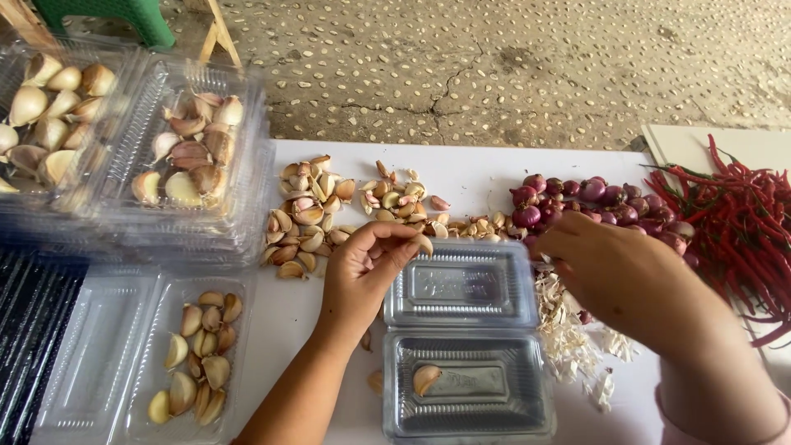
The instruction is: The person packs garlic cloves into small plastic containers by hand, picking individual cloves from a pile and placing them into the open containers before setting the containers aside.
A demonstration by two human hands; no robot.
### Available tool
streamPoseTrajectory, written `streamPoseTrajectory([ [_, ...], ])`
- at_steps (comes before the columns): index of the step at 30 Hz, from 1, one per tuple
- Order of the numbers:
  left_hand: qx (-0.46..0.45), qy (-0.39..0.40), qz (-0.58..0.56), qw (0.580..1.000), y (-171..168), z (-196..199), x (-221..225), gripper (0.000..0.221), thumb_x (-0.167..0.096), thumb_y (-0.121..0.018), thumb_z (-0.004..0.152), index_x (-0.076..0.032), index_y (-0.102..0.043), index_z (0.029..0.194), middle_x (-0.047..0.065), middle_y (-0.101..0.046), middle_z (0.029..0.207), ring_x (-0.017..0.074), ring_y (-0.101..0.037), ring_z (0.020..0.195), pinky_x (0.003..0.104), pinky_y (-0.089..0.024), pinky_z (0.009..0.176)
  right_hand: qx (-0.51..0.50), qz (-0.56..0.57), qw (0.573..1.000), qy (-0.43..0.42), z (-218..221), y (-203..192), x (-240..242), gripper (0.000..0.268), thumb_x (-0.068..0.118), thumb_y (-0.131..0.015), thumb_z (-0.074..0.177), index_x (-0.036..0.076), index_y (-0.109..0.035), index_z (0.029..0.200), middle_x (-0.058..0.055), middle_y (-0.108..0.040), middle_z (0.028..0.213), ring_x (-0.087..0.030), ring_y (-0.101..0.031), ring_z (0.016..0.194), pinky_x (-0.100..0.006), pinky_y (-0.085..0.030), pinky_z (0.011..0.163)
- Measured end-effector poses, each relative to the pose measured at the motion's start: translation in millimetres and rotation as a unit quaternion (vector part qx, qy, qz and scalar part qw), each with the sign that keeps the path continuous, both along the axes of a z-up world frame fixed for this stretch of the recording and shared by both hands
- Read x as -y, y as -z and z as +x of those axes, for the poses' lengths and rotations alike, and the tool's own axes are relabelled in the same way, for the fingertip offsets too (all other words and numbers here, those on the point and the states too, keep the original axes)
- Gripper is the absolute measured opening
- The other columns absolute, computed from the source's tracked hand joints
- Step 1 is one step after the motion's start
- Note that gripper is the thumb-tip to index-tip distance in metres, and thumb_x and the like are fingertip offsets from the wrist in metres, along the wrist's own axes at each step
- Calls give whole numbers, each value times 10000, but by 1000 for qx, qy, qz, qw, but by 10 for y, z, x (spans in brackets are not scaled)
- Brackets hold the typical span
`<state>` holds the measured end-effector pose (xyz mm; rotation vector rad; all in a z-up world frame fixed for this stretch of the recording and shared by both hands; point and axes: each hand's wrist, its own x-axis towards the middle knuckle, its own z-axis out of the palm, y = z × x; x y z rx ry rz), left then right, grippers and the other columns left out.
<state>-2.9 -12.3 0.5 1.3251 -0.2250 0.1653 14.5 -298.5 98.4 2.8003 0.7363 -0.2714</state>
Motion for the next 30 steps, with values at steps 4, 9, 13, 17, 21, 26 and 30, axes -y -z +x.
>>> streamPoseTrajectory([
  [4, 7, 5, 34, 999, -39, -28, -14, 137, -155, -732, 926, -71, -697, 1028, 50, -808, 948, 136, -770, 930, 259, -623, 861, 26, 244, 970, 1, -28, -59, -657, 293, 371, -676, 917, 212, -695, 1162, 24, -746, 988, -189, -765, 746, -424, -590, 595],
  [9, 79, 45, 114, 989, 2, -27, -76, 92, -136, -773, 926, -106, -721, 996, -12, -741, 951, 56, -636, 767, 191, -531, 698, -58, 368, 928, -17, -56, 29, -942, 290, 209, -743, 866, 167, -727, 1153, 26, -816, 916, -112, -797, 762, -294, -620, 697],
  [13, 84, 56, 90, 991, -87, -59, -178, 125, -228, -650, 1003, -110, -693, 1001, 2, -696, 869, 76, -590, 738, 189, -476, 632, -67, 377, 920, -89, -356, 194, -842, 197, 119, -735, 860, 141, -764, 1053, 25, -792, 933, -105, -753, 750, -280, -615, 725],
  [17, 62, -20, 125, 990, -107, -31, -127, 139, -199, -604, 1025, -82, -661, 976, 6, -704, 834, 64, -587, 712, 203, -467, 628, -30, 317, 926, -201, -660, 493, -863, 144, 164, -687, 924, 163, -739, 1059, -5, -719, 1041, -213, -690, 823, -371, -569, 665],
  [21, 67, -27, 142, 987, -38, -31, -84, 176, -218, -590, 1028, -71, -668, 971, -12, -703, 822, 44, -561, 691, 204, -445, 598, 91, 231, 919, -306, -775, 599, -942, 110, 123, -626, 1017, 101, -663, 1118, -34, -660, 1031, -222, -575, 762, -346, -454, 634],
  [26, 27, -74, 28, 996, -57, 3, -187, 117, -173, -607, 1029, -71, -663, 1033, 41, -699, 885, 114, -687, 846, 222, -570, 698, 83, 234, 919, -306, -769, 600, -946, 164, 60, -658, 957, 107, -691, 1111, -38, -691, 1057, -214, -602, 780, -343, -462, 648],
  [30, 8, -160, -43, 986, -51, 8, -228, 122, -192, -603, 1028, -84, -636, 1073, 51, -690, 948, 111, -618, 791, 227, -528, 711, 66, 268, 922, -272, -549, 344, -882, 445, -99, -654, 793, 94, -717, 1189, -74, -756, 1136, -267, -701, 899, -423, -536, 739],
])
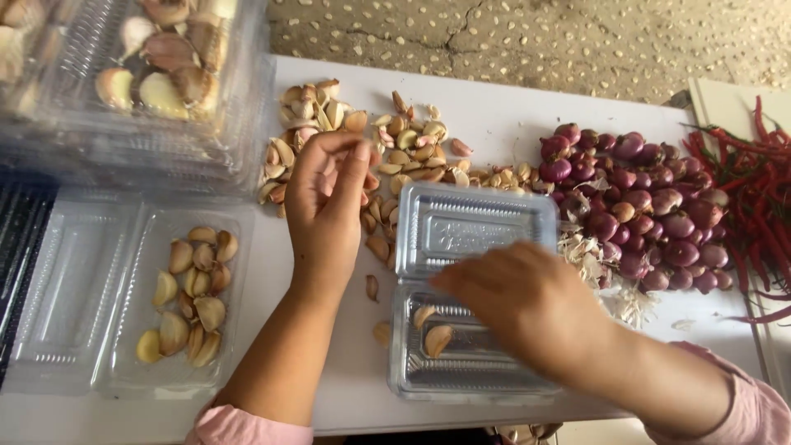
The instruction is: The person packs garlic cloves into small plastic containers by hand, picking individual cloves from a pile and placing them into the open containers before setting the containers aside.
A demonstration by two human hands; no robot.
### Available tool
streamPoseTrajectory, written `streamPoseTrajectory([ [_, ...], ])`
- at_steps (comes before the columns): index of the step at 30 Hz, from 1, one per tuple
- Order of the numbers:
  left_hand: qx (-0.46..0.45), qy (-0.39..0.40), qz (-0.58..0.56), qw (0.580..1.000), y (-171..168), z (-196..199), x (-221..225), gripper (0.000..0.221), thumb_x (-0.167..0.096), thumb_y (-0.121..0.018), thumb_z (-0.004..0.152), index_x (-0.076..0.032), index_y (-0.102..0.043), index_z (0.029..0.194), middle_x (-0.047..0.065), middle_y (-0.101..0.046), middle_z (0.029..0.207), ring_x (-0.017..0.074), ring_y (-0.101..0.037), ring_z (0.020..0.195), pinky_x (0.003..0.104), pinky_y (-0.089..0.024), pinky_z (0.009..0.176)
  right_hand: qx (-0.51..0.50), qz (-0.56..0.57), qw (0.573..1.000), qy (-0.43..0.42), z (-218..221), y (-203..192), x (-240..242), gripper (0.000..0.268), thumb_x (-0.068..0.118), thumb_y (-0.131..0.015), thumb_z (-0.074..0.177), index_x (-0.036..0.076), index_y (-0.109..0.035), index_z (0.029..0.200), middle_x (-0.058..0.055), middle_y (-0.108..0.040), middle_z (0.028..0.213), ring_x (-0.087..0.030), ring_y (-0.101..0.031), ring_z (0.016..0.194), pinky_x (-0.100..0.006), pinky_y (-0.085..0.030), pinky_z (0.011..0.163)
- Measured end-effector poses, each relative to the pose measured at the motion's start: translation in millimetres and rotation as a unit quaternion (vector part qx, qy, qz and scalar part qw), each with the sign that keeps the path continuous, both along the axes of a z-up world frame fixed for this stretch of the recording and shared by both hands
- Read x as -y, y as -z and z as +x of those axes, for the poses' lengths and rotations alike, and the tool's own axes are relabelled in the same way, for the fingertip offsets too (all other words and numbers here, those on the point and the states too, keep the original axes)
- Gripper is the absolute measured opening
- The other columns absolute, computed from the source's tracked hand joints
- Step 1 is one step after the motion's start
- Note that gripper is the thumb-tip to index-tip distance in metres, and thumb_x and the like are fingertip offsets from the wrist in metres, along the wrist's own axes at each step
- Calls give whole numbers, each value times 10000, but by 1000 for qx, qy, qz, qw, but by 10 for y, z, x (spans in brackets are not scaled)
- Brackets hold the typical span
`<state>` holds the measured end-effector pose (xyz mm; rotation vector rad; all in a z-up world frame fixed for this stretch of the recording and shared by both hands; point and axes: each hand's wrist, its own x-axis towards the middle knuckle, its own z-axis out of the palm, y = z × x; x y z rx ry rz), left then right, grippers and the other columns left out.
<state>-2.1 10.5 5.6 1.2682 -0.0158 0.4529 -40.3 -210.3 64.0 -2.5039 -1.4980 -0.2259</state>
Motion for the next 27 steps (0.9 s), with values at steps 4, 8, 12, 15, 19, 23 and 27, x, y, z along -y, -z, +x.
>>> streamPoseTrajectory([
  [4, -2, -28, -35, 999, 113, 58, 54, 148, -200, -635, 1006, -103, -622, 1118, -9, -614, 964, 66, -539, 845, 196, -438, 740, 27, 100, 992, 70, 706, -217, -235, 124, 128, -685, 996, 85, -800, 991, -58, -782, 894, -211, -712, 675, -384, -543, 552],
  [8, -41, -62, -12, 997, 191, 102, 87, 154, -130, -627, 1001, -82, -637, 1148, 32, -654, 1087, 74, -555, 900, 210, -466, 750, -18, 19, 992, 123, 1468, 26, -433, 108, 165, -670, 978, 100, -735, 1035, -100, -751, 979, -347, -720, 922, -474, -560, 772],
  [12, -40, -64, -10, 997, 271, 125, 75, 124, -87, -635, 986, -96, -665, 1106, 27, -663, 1053, 73, -553, 857, 209, -476, 730, -81, -189, 963, 175, 1863, 367, -740, 202, 248, -715, 917, 243, -730, 1119, -18, -734, 1068, -277, -730, 1016, -445, -600, 831],
  [15, -43, -65, -14, 997, 279, 112, 58, 112, -68, -632, 985, -86, -663, 1091, 17, -637, 1019, 75, -547, 858, 206, -483, 732, -44, -267, 947, 170, 1901, 492, -795, 255, 219, -768, 871, 166, -728, 1117, -96, -726, 1019, -314, -747, 962, -446, -609, 787],
  [19, -39, -68, -16, 997, 289, 136, 75, 114, -64, -625, 983, -78, -668, 1087, 26, -651, 1015, 81, -558, 856, 216, -485, 724, -36, -251, 956, 148, 2060, 740, -677, 309, 193, -797, 843, 119, -718, 1132, -151, -725, 1031, -353, -745, 977, -468, -608, 798],
  [23, -39, -48, -17, 998, 313, 137, 86, 95, -64, -620, 987, -79, -657, 1074, 23, -650, 1012, 85, -580, 869, 216, -487, 728, -113, -191, 962, 159, 1997, 567, -594, 282, 249, -781, 869, 137, -736, 1124, -161, -716, 1067, -368, -733, 1003, -487, -594, 822],
  [27, -34, -43, -18, 998, 365, 168, 79, 87, -73, -620, 990, -86, -655, 1069, 17, -649, 1005, 86, -582, 861, 210, -490, 727, -378, -39, 904, 198, 1833, 154, -554, 363, 285, -635, 993, 82, -666, 1293, -172, -720, 1221, -344, -700, 1157, -487, -530, 1004],
])
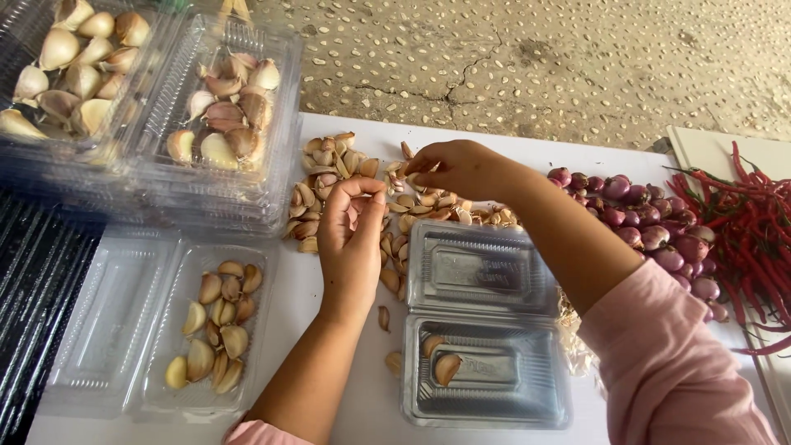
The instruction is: The person packs garlic cloves into small plastic containers by hand, picking individual cloves from a pile and placing them into the open containers before setting the containers aside.
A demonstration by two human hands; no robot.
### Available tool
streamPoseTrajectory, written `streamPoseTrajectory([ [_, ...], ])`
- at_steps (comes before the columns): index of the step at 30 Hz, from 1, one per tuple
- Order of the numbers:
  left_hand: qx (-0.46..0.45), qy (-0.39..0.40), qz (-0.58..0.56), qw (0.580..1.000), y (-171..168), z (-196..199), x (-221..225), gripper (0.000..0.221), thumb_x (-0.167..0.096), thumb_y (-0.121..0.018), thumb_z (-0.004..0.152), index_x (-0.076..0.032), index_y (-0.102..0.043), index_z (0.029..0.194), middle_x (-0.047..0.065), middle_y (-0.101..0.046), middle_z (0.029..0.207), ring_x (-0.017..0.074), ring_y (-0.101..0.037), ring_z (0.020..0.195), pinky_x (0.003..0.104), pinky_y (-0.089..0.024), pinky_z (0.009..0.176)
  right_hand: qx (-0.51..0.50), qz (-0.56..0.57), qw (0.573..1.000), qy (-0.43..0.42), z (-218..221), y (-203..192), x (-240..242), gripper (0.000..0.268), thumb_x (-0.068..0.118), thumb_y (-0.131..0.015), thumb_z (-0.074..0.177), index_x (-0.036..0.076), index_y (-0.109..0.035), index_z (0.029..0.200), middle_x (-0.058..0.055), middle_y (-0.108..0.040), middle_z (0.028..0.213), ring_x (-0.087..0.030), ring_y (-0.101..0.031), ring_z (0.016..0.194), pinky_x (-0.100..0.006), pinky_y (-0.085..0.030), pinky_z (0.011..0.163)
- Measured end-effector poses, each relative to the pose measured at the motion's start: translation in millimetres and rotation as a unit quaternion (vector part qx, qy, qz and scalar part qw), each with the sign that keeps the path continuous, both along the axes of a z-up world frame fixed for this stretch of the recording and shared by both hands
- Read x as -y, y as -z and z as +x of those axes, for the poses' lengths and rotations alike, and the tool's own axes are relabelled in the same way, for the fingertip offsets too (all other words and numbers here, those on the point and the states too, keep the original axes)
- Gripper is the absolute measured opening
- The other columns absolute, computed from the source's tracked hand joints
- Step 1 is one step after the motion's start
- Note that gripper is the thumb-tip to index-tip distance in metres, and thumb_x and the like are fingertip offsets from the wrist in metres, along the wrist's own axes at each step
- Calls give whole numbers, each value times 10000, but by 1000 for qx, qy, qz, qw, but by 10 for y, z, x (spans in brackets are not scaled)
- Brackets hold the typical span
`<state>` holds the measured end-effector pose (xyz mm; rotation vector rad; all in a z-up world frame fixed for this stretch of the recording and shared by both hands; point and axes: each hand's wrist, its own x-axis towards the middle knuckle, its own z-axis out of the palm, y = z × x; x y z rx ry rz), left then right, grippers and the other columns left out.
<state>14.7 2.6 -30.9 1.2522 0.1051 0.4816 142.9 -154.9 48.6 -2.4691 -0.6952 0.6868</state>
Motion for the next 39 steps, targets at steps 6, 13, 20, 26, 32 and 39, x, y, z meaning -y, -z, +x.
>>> streamPoseTrajectory([
  [6, 4, 13, 0, 1000, -23, 19, 2, 98, -83, -626, 982, -92, -651, 1076, 23, -655, 1014, 86, -597, 858, 209, -494, 715, -246, 245, 938, 14, -239, -117, 282, 407, 145, -470, 1065, -128, -554, 1356, -103, -668, 1018, -156, -690, 962, -275, -575, 865],
  [13, 122, 25, 231, 965, -311, -148, 84, 130, -99, -664, 982, -96, -700, 1107, 68, -686, 1017, 181, -626, 833, 272, -510, 674, -311, 378, 870, 57, -467, -14, 474, 321, 55, -561, 1005, -98, -590, 1286, -178, -706, 1067, -260, -745, 1016, -362, -621, 917],
  [20, 120, 11, 234, 965, -237, -108, 46, 130, -46, -629, 976, -101, -696, 1073, 64, -695, 998, 193, -639, 815, 273, -495, 644, -341, 419, 840, 58, -794, -65, 585, 323, 19, -515, 997, -99, -548, 1296, -209, -679, 1083, -293, -752, 1002, -387, -638, 899],
  [26, 109, 6, 230, 967, -227, -104, 68, 134, -10, -635, 957, -103, -695, 1033, 65, -702, 975, 204, -650, 802, 281, -516, 641, -349, 451, 818, 71, -904, -9, 668, 319, 38, -542, 985, -117, -570, 1262, -224, -683, 1064, -305, -765, 958, -388, -648, 868],
  [32, 101, 8, 228, 968, -257, -113, 66, 125, -18, -633, 964, -101, -703, 1025, 57, -705, 962, 188, -641, 799, 267, -511, 638, -352, 465, 809, 75, -994, 29, 706, 297, 8, -539, 976, -118, -565, 1243, -245, -684, 1032, -332, -770, 935, -405, -651, 848],
  [39, 95, 16, 222, 970, -259, -122, 66, 108, -34, -628, 974, -87, -706, 1028, 61, -700, 948, 176, -636, 799, 255, -509, 629, -323, 483, 809, 88, -986, 217, 824, 354, -56, -600, 916, -113, -556, 1262, -228, -678, 1047, -305, -759, 949, -404, -624, 892],
])
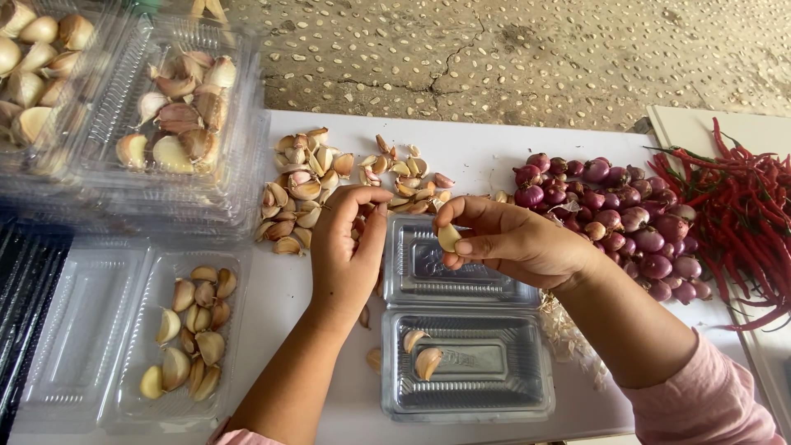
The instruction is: The person packs garlic cloves into small plastic containers by hand, picking individual cloves from a pile and placing them into the open containers before setting the containers aside.
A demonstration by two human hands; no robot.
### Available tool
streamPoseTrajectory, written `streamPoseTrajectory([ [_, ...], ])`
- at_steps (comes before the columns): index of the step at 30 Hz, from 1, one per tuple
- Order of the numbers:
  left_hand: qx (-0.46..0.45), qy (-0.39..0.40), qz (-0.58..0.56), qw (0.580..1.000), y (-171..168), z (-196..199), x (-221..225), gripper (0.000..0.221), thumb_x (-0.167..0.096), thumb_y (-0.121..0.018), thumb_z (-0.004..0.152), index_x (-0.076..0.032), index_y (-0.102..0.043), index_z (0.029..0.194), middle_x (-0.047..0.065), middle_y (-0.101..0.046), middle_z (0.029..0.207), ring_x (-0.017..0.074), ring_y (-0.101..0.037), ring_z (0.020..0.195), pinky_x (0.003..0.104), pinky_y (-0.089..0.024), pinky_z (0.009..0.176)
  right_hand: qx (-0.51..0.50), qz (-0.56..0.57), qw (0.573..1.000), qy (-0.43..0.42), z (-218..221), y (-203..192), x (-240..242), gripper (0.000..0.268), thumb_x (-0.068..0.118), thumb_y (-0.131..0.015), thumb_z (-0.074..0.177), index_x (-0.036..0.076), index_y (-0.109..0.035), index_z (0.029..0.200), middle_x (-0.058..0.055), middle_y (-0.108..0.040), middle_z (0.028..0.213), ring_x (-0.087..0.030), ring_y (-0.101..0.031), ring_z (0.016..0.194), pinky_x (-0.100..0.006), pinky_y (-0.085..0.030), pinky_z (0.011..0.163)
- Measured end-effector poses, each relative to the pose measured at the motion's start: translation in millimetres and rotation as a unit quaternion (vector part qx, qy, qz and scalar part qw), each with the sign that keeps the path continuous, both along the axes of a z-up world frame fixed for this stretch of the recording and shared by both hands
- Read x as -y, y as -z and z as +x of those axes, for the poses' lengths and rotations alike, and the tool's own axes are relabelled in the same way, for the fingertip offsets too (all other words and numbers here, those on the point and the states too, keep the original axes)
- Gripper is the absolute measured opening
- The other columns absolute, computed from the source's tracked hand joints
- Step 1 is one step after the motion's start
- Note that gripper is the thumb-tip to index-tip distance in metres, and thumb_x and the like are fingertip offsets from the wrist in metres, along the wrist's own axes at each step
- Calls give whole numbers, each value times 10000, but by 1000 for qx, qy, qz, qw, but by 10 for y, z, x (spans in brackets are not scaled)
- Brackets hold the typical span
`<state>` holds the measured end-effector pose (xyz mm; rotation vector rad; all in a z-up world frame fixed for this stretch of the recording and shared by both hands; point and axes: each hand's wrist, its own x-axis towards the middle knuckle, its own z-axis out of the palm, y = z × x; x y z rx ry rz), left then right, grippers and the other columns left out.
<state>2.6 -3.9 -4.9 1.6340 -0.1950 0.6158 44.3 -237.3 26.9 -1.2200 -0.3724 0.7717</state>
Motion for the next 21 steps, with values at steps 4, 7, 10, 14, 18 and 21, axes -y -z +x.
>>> streamPoseTrajectory([
  [4, -2, -2, 6, 1000, 15, 3, 0, 107, -34, -631, 974, -90, -703, 1031, 57, -701, 955, 173, -634, 804, 252, -508, 634, -15, 3, 1000, 7, -84, -103, -9, 331, -35, -586, 937, -94, -568, 1262, -221, -679, 1083, -305, -755, 970, -399, -628, 878],
  [7, -6, 1, 9, 1000, 40, 5, 4, 100, -42, -626, 979, -86, -701, 1029, 69, -698, 959, 186, -634, 801, 265, -512, 638, -9, -10, 1000, 24, -119, -135, -13, 339, 8, -539, 977, -99, -591, 1295, -222, -706, 1075, -302, -760, 980, -379, -628, 867],
  [10, -9, 2, 13, 1000, 60, 9, 9, 106, -40, -626, 977, -90, -701, 1033, 66, -698, 952, 183, -642, 799, 266, -517, 637, -28, 2, 999, 34, -154, -175, -15, 343, 16, -502, 998, -111, -588, 1305, -225, -717, 1066, -295, -765, 970, -385, -631, 863],
  [14, -16, -2, 16, 1000, 65, 7, 8, 102, -52, -627, 982, -97, -704, 1032, 56, -702, 954, 180, -651, 801, 266, -524, 644, -21, 1, 999, 36, -193, -176, 37, 370, 35, -532, 983, -124, -580, 1314, -232, -728, 1063, -300, -768, 979, -385, -628, 881],
  [18, -17, 0, 18, 1000, 39, -8, 4, 103, -42, -619, 983, -83, -703, 1026, 76, -701, 947, 186, -653, 803, 276, -533, 657, -23, -7, 999, 34, -187, -85, 127, 381, -15, -573, 944, -137, -571, 1305, -269, -701, 1099, -344, -777, 936, -394, -639, 839],
  [21, -17, -1, 19, 1000, 40, -11, 7, 97, -43, -624, 983, -84, -702, 1026, 77, -698, 939, 189, -652, 805, 278, -533, 657, -41, -4, 999, 34, -249, -162, 108, 370, 36, -541, 975, -143, -574, 1297, -269, -703, 1084, -325, -785, 904, -380, -651, 809],
])
